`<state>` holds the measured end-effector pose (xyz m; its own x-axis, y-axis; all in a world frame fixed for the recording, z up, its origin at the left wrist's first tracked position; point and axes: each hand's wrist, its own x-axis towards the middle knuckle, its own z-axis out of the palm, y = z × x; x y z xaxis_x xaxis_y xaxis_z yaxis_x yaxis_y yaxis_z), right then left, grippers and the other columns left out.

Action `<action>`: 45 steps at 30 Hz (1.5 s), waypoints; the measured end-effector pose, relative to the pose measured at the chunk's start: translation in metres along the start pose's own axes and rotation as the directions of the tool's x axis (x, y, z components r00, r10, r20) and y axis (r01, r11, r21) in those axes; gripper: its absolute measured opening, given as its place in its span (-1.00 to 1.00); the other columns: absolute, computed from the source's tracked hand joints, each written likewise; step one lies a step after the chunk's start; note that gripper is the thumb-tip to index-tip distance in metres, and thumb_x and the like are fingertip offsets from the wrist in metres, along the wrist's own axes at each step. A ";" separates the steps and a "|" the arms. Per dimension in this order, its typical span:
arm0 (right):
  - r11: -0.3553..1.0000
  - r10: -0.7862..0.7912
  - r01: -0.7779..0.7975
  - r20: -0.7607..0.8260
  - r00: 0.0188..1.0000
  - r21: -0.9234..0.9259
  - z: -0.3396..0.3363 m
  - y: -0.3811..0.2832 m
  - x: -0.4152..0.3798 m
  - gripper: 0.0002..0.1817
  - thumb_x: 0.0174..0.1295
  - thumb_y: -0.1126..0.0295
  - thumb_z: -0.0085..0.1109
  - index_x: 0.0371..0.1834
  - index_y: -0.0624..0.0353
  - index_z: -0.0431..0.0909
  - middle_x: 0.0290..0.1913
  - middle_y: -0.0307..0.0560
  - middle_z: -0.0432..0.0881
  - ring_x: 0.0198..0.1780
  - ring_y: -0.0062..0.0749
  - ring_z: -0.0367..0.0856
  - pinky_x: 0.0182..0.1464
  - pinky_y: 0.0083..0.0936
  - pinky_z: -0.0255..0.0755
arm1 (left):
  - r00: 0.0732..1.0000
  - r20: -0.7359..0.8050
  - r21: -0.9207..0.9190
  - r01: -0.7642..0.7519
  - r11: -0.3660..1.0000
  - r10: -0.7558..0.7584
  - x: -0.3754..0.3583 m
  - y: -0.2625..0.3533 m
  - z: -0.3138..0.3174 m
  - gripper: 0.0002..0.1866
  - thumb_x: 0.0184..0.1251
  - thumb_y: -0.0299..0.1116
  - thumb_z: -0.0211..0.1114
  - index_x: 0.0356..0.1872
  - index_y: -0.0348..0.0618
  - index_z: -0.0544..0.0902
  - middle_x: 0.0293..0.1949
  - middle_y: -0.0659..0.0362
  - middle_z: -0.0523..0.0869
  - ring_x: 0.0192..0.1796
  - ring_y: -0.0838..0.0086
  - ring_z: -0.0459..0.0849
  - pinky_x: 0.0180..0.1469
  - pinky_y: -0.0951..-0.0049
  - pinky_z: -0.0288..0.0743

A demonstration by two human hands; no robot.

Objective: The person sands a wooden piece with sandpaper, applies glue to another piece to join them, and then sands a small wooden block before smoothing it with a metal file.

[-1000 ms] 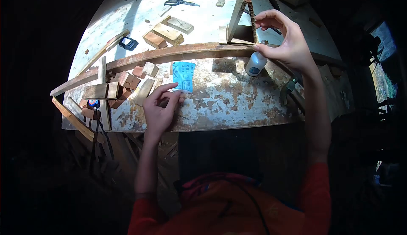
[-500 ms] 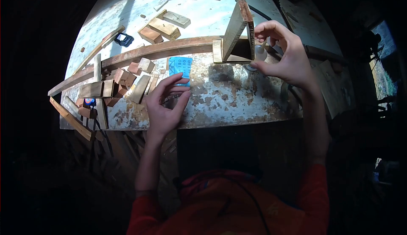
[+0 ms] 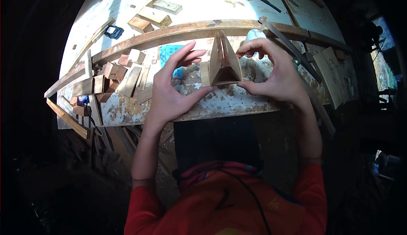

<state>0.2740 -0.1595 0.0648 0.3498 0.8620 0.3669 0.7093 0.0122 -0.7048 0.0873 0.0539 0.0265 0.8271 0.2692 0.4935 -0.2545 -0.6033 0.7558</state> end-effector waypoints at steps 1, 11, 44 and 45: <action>1.000 0.015 -0.015 0.005 1.000 0.009 0.002 0.000 -0.003 -0.32 -0.10 0.37 0.69 0.19 0.12 0.64 0.10 -0.24 0.74 0.08 -0.48 0.65 0.18 -0.48 0.43 | 1.000 0.018 0.019 -0.011 1.000 0.011 -0.001 -0.002 0.000 0.02 0.06 -0.39 0.75 0.59 -0.20 0.40 0.25 -0.01 0.80 0.30 0.27 0.77 0.45 0.17 0.56; 0.995 0.093 -0.093 0.001 0.996 0.036 0.028 0.025 -0.032 -0.33 -0.10 0.49 0.68 0.19 0.18 0.66 0.09 -0.11 0.74 0.14 -0.34 0.72 0.26 -0.40 0.55 | 0.985 0.158 0.053 0.064 0.997 -0.072 -0.014 -0.015 0.011 0.08 0.01 -0.43 0.73 0.64 -0.17 0.37 0.11 0.05 0.85 0.22 0.22 0.78 0.42 0.18 0.55; 0.988 0.124 -0.121 0.024 0.992 -0.094 0.036 0.048 -0.052 -0.21 -0.15 0.47 0.74 0.30 0.09 0.69 0.15 -0.09 0.75 0.21 -0.13 0.63 0.30 -0.25 0.51 | 0.991 0.076 0.224 -0.122 0.967 0.107 -0.019 -0.024 0.025 -0.23 0.00 -0.50 0.73 0.35 -0.26 0.66 -0.08 0.06 0.87 0.05 0.19 0.81 0.21 0.16 0.64; 0.989 0.095 -0.094 0.005 0.995 -0.114 0.036 0.046 -0.051 -0.20 -0.15 0.46 0.75 0.31 0.11 0.69 0.17 -0.08 0.75 0.24 -0.11 0.62 0.31 -0.24 0.50 | 0.986 0.025 0.255 -0.166 0.953 0.165 -0.022 -0.030 0.017 -0.34 0.04 -0.52 0.72 0.25 -0.30 0.72 -0.14 0.05 0.88 -0.01 0.23 0.84 0.17 0.19 0.67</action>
<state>0.2669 -0.1843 -0.0083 0.4122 0.8620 0.2951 0.7386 -0.1265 -0.6622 0.0852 0.0533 -0.0142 0.7859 0.1473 0.6006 -0.2520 -0.8106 0.5286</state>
